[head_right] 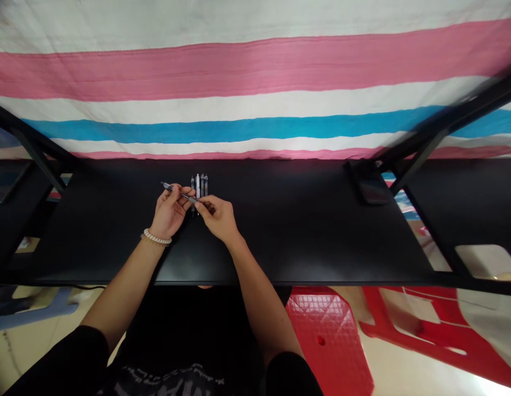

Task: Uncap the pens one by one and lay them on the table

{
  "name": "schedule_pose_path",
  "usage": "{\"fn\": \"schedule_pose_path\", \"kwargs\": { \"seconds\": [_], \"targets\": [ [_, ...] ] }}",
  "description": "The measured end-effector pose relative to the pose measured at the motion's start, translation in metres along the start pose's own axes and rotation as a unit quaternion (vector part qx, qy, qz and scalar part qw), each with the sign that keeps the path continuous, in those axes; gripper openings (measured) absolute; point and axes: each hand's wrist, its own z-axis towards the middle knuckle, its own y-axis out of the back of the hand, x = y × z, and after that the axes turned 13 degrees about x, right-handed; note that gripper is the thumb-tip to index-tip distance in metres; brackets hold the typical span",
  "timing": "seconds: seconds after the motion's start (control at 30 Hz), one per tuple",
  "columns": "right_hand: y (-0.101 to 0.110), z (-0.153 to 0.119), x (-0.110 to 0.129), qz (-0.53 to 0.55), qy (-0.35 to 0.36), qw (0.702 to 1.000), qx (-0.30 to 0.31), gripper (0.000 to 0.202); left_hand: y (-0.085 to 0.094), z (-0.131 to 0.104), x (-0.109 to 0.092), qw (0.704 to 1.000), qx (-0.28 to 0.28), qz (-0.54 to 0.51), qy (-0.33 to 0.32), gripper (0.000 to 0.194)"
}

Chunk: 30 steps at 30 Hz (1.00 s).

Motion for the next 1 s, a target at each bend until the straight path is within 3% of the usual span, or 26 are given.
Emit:
{"fn": "schedule_pose_path", "kwargs": {
  "seconds": [0.13,0.33,0.5,0.73,0.9,1.0],
  "targets": [
    [0.001,-0.001,0.000,-0.038,-0.021,0.999,0.015,0.055,-0.002,-0.001,0.000,1.000,0.001,0.010,0.013,0.026],
    [0.000,0.000,-0.005,-0.007,0.000,1.000,-0.003,0.034,-0.003,-0.001,0.000,1.000,-0.003,0.010,0.001,0.027],
    [0.004,-0.001,-0.003,-0.090,-0.001,0.996,0.027,0.034,-0.001,-0.002,0.001,1.000,0.005,0.006,0.003,0.030],
    [0.001,-0.002,0.005,-0.090,-0.012,0.994,0.058,0.037,-0.006,0.000,-0.006,0.997,0.008,-0.068,0.024,0.015],
    [-0.002,-0.002,0.003,-0.067,0.012,0.997,0.030,0.032,-0.003,-0.003,-0.021,0.983,0.013,-0.175,0.048,0.053],
    [-0.001,-0.002,0.002,-0.063,0.005,0.998,0.010,0.033,-0.001,-0.007,-0.027,0.981,-0.001,-0.181,0.073,0.061]
  ]
}}
